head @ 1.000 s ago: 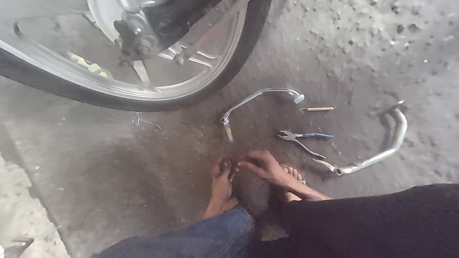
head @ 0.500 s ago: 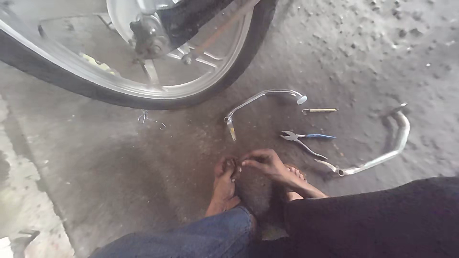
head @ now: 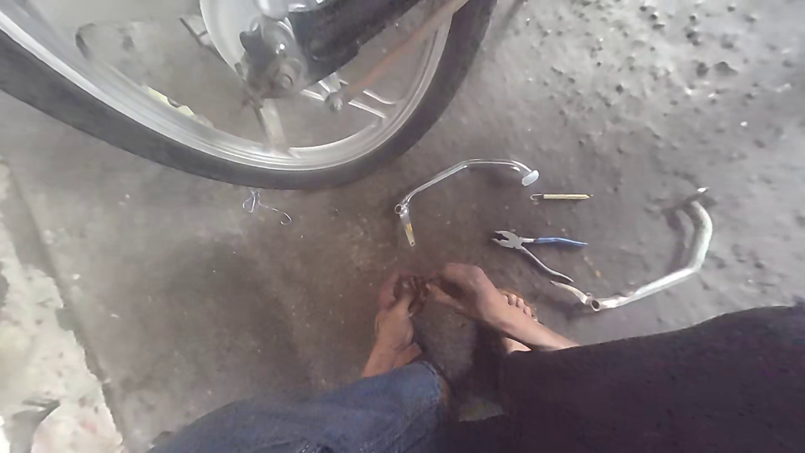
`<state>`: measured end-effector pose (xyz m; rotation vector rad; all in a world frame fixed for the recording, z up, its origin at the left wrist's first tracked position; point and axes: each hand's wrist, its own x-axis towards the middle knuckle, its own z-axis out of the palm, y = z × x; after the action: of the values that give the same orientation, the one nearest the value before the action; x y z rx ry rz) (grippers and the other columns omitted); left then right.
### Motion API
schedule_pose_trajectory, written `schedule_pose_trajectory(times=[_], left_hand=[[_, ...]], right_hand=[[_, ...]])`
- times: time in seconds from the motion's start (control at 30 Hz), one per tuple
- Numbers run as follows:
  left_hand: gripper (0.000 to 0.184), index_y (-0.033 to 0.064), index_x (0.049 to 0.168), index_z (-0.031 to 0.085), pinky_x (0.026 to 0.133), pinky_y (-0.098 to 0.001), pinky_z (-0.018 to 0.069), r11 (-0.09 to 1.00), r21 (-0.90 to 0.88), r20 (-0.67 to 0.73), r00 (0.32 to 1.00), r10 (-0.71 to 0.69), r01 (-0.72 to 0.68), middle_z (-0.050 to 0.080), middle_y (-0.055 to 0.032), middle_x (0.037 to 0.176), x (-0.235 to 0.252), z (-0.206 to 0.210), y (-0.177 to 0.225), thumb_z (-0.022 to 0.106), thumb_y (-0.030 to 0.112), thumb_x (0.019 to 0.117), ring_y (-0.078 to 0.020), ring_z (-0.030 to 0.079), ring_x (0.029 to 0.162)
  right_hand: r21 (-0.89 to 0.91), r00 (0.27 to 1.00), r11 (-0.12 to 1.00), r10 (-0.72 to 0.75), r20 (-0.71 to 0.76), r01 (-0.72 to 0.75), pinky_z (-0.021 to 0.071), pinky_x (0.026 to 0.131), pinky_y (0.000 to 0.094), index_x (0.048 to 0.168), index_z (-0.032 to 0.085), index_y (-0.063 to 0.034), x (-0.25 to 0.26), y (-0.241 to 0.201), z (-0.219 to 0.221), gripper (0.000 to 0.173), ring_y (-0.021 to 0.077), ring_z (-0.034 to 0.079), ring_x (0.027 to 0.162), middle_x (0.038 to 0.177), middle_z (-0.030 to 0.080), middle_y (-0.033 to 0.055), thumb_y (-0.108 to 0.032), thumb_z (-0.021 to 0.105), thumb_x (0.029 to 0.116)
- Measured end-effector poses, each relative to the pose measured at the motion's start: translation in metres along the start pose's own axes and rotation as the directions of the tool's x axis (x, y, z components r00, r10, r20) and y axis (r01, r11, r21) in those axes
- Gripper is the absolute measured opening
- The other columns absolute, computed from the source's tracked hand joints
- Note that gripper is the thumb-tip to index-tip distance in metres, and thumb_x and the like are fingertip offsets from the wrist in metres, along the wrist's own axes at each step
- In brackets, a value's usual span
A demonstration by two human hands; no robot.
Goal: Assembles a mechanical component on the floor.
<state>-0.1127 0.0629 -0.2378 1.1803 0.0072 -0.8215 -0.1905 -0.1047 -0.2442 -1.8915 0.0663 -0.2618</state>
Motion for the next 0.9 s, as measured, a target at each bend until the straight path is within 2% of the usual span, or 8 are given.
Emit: schedule_pose_trajectory(times=[0.17,0.33,0.5,0.63,0.73,0.83,0.9], left_hand=[[0.015,0.0134,0.103,0.067,0.053,-0.0172,0.0456,1.000,-0.025,0.033,0.999,0.016,-0.016,0.062,0.0048,0.075,0.001,-0.001,-0.002,0.053,0.009,0.1007,-0.0012,0.054,0.059],[0.017,0.0161,0.102,0.067,0.054,-0.0170,0.0455,0.999,-0.035,0.044,0.999,0.005,-0.003,0.061,0.0060,0.073,0.000,0.001,-0.002,0.051,0.010,0.1011,-0.0005,0.053,0.059],[0.023,0.0181,0.101,0.065,0.058,-0.0179,0.0470,1.000,-0.013,0.044,0.999,-0.013,0.013,0.062,0.0080,0.076,0.001,0.004,-0.002,0.047,0.004,0.0983,-0.0002,0.055,0.063],[0.022,0.0147,0.104,0.063,0.061,-0.0194,0.0497,0.999,0.009,0.010,0.999,-0.042,0.042,0.063,0.0065,0.081,0.003,0.004,-0.004,0.047,0.001,0.0970,-0.0017,0.057,0.066],[0.018,0.0136,0.104,0.063,0.059,-0.0183,0.0490,0.998,0.044,0.011,0.999,-0.053,0.053,0.063,0.0068,0.080,0.002,0.002,-0.007,0.048,0.004,0.0985,-0.0010,0.057,0.065],[0.014,0.0108,0.104,0.061,0.054,-0.0155,0.0434,0.998,0.060,0.028,1.000,-0.005,0.004,0.062,0.0049,0.081,0.004,-0.001,-0.009,0.050,0.004,0.0995,0.0004,0.052,0.062],[0.013,0.0061,0.107,0.061,0.055,-0.0164,0.0424,0.997,0.071,0.041,0.999,0.030,-0.033,0.063,0.0008,0.084,0.006,-0.004,-0.010,0.049,0.003,0.1020,-0.0011,0.052,0.062]], right_hand=[[-0.048,1.000,0.999,-0.007,-0.010,0.007,0.0562,0.072,0.0299,0.105,0.072,-0.0027,-0.001,0.000,0.004,0.023,0.0139,0.066,0.077,0.088,0.070,0.0084,-0.024,0.066,0.0979],[0.017,1.000,1.000,0.001,-0.012,0.000,0.0561,0.075,0.0264,0.105,0.071,-0.0018,-0.002,-0.003,0.003,0.022,0.0110,0.066,0.080,0.090,0.070,0.0078,-0.021,0.064,0.0996],[0.173,0.997,0.982,0.072,0.019,-0.074,0.0519,0.066,0.0197,0.105,0.069,0.0003,-0.002,-0.005,0.000,0.022,0.0028,0.059,0.070,0.081,0.066,0.0032,-0.020,0.061,0.1008],[0.210,0.991,0.969,0.122,0.049,-0.130,0.0495,0.063,0.0192,0.104,0.068,0.0001,-0.001,-0.001,-0.002,0.020,0.0021,0.057,0.068,0.079,0.063,0.0019,-0.017,0.060,0.1003],[0.237,0.987,0.958,0.150,0.058,-0.159,0.0492,0.063,0.0190,0.102,0.068,-0.0006,-0.003,0.001,-0.002,0.018,0.0018,0.056,0.068,0.078,0.063,0.0009,-0.017,0.060,0.1004],[0.307,0.959,0.912,0.285,0.002,-0.272,0.0501,0.061,0.0210,0.100,0.070,-0.0037,-0.005,0.007,-0.002,0.019,0.0026,0.057,0.064,0.076,0.065,-0.0018,-0.022,0.067,0.0986],[0.311,0.882,0.844,0.469,-0.035,-0.436,0.0515,0.064,0.0262,0.100,0.066,-0.0064,-0.010,0.015,0.000,0.024,0.0076,0.058,0.067,0.078,0.063,-0.0001,-0.030,0.068,0.0987]])
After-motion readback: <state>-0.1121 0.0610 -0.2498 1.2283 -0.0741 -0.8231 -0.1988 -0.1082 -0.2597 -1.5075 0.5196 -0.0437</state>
